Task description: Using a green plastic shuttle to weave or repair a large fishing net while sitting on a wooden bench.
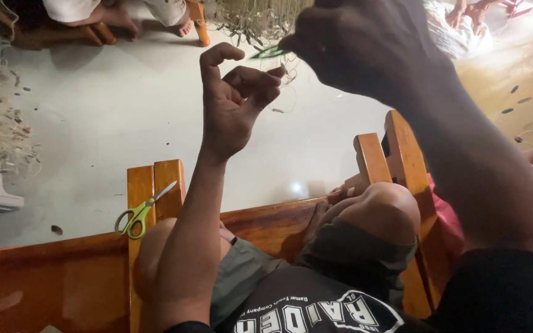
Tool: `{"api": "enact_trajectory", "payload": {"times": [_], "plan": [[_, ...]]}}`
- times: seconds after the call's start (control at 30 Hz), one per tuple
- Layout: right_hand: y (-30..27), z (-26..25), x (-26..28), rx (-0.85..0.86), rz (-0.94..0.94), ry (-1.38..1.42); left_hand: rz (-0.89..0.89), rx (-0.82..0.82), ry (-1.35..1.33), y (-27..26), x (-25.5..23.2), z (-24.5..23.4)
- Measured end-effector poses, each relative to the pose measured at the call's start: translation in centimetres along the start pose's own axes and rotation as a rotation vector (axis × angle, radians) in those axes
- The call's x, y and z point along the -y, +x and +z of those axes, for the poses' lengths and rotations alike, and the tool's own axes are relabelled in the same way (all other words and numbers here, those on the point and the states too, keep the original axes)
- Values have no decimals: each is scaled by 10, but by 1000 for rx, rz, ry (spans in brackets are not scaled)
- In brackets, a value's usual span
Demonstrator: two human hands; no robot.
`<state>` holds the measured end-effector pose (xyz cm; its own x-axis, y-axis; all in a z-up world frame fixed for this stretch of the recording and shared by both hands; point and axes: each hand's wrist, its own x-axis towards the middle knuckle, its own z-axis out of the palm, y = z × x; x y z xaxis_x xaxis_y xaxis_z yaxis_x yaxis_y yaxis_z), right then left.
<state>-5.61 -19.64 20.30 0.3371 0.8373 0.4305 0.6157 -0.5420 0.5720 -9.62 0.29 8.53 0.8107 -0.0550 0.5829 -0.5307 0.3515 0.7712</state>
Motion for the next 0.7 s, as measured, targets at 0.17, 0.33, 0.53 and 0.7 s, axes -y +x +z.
{"api": "enact_trajectory", "payload": {"times": [0.17, 0.33, 0.53, 0.7], "plan": [[23, 9, -1, 42, -114, 261, -141, 15, -252, -3, 22, -19], [28, 35, 25, -222, -240, 492, -123, 104, -336, -3, 44, -16], [5, 20, 113, -411, -92, 428, -30, -82, -208, -6, 60, 0], [-6, -31, 155, -471, -294, 800, 168, -135, -206, -8, 64, 13]]}}
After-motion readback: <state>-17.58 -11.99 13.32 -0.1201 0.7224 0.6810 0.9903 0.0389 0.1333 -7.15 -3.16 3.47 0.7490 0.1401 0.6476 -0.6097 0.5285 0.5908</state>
